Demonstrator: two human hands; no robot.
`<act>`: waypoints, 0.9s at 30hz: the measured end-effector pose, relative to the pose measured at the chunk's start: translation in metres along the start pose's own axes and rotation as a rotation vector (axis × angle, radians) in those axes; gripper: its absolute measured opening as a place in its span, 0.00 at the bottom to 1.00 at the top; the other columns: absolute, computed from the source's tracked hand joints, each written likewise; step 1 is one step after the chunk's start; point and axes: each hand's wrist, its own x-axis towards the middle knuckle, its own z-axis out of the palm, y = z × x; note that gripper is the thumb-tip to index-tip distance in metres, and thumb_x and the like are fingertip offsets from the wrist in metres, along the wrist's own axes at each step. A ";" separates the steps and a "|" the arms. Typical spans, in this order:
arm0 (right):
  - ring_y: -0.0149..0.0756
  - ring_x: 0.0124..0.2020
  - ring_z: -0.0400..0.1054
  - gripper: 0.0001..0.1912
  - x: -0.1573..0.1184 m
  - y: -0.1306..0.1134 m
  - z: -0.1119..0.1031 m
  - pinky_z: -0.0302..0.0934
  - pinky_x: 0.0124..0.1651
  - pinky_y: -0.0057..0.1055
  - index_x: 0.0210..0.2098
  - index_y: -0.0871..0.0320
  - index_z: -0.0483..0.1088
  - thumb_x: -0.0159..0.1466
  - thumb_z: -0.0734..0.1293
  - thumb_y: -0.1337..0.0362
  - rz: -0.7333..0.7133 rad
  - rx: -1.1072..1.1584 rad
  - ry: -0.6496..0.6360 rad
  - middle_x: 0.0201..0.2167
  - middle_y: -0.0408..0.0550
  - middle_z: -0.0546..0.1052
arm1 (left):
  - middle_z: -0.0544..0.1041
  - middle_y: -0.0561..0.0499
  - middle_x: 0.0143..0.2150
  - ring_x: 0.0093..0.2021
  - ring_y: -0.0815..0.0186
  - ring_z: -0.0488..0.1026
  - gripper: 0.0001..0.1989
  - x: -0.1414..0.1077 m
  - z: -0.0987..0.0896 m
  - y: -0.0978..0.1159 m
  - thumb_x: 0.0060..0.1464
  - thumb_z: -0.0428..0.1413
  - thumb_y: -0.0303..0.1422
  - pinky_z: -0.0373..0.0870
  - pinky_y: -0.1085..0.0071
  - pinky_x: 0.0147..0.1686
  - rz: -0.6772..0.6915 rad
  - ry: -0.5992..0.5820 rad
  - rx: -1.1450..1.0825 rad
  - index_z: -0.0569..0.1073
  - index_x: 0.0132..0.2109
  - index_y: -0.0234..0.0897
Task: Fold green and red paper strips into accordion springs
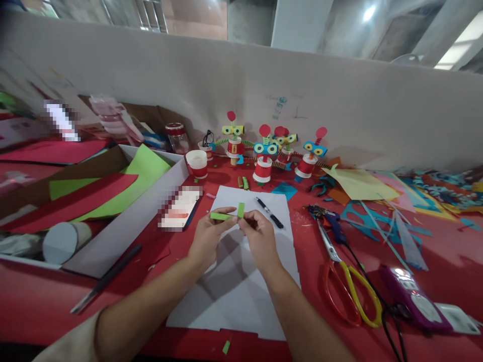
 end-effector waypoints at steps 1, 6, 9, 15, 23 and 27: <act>0.29 0.25 0.58 0.07 0.000 0.000 0.000 0.54 0.30 0.28 0.25 0.56 0.70 0.53 0.70 0.60 0.020 0.030 -0.008 0.21 0.39 0.68 | 0.75 0.53 0.28 0.31 0.69 0.70 0.19 0.000 0.000 0.000 0.32 0.70 0.30 0.64 0.70 0.36 -0.006 0.000 -0.004 0.78 0.36 0.33; 0.30 0.28 0.63 0.09 0.000 -0.003 0.003 0.59 0.34 0.28 0.29 0.57 0.73 0.51 0.72 0.58 0.143 0.118 -0.028 0.26 0.41 0.72 | 0.77 0.51 0.30 0.33 0.67 0.72 0.26 0.004 -0.003 0.000 0.34 0.69 0.31 0.64 0.69 0.39 -0.039 0.005 -0.016 0.75 0.45 0.33; 0.31 0.28 0.66 0.10 0.000 -0.005 0.003 0.61 0.34 0.29 0.29 0.57 0.73 0.50 0.72 0.59 0.164 0.107 -0.033 0.26 0.42 0.73 | 0.76 0.52 0.28 0.32 0.66 0.72 0.29 0.008 -0.005 0.003 0.34 0.69 0.30 0.64 0.69 0.38 -0.042 -0.007 0.029 0.74 0.48 0.34; 0.31 0.28 0.68 0.13 0.001 -0.006 0.003 0.63 0.34 0.29 0.34 0.57 0.74 0.51 0.72 0.57 0.178 0.121 -0.023 0.28 0.43 0.75 | 0.75 0.55 0.27 0.31 0.68 0.71 0.29 0.010 -0.005 0.007 0.34 0.69 0.30 0.63 0.69 0.37 -0.015 0.004 0.057 0.73 0.48 0.35; 0.30 0.28 0.67 0.12 0.002 -0.002 0.005 0.63 0.35 0.30 0.32 0.57 0.76 0.50 0.72 0.58 0.150 0.116 0.049 0.27 0.43 0.76 | 0.76 0.52 0.27 0.30 0.69 0.70 0.15 0.009 -0.004 0.003 0.33 0.69 0.33 0.65 0.69 0.37 -0.071 -0.008 0.025 0.78 0.33 0.34; 0.30 0.27 0.68 0.11 0.002 -0.003 0.004 0.63 0.32 0.29 0.31 0.58 0.77 0.50 0.73 0.59 0.147 0.131 0.060 0.27 0.43 0.76 | 0.80 0.48 0.31 0.35 0.65 0.74 0.16 0.005 -0.001 0.004 0.35 0.68 0.33 0.66 0.66 0.43 -0.089 -0.068 -0.025 0.80 0.35 0.34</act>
